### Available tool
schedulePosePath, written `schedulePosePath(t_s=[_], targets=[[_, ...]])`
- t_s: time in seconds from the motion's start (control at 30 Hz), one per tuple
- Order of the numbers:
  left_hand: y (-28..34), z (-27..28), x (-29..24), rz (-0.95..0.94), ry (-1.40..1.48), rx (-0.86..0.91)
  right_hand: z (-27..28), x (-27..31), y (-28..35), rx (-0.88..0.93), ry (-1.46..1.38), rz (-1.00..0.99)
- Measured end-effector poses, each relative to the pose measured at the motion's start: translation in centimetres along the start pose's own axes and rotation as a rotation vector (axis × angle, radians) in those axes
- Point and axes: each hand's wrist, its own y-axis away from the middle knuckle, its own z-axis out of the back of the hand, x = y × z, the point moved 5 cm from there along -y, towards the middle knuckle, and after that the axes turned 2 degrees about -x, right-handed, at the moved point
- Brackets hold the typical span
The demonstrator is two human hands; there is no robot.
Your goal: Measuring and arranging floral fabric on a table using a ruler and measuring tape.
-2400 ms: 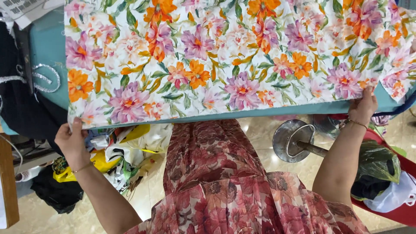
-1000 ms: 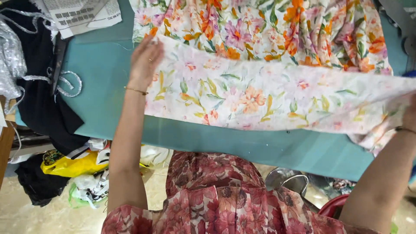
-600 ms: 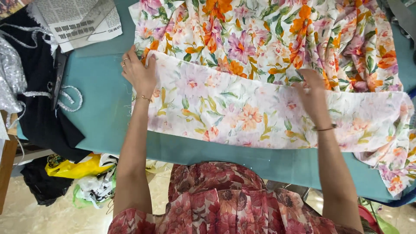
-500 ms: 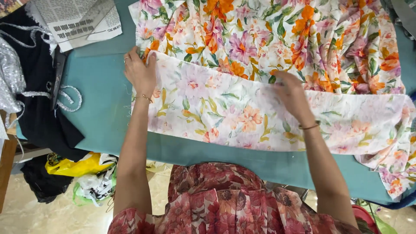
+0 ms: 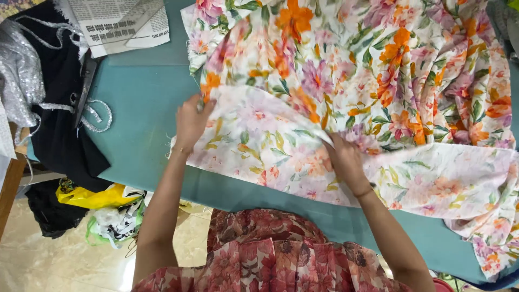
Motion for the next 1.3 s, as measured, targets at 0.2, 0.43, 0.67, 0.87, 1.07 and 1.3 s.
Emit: schedulePosePath(t_s=[0.2,0.43,0.67,0.87,1.07,1.3], targets=[[9.7,-3.1,3.5,-0.068,0.412,0.590,4.4,-5.4,7.0,0.380,-0.052,-0.127],[10.1,-1.2,3.2,0.029,0.185,0.726,10.4,-5.7,10.8,0.502,0.301,-0.358],[-0.6,0.3,1.6,-0.252,0.024,-0.370,8.2,10.9,3.4,0.126,-0.107,0.213],[-4.5,-2.3,1.8,-0.073,-0.073,-0.413,-2.0,16.5,2.4,0.344,-0.504,0.166],[-5.3,-2.2,2.6,-0.315,0.177,-0.514,-3.4,17.4,3.4,0.303,-0.455,0.130],[1.1,3.4,-8.7,-0.479,0.512,-0.316,-3.3,17.9,5.7,0.234,-0.409,0.138]])
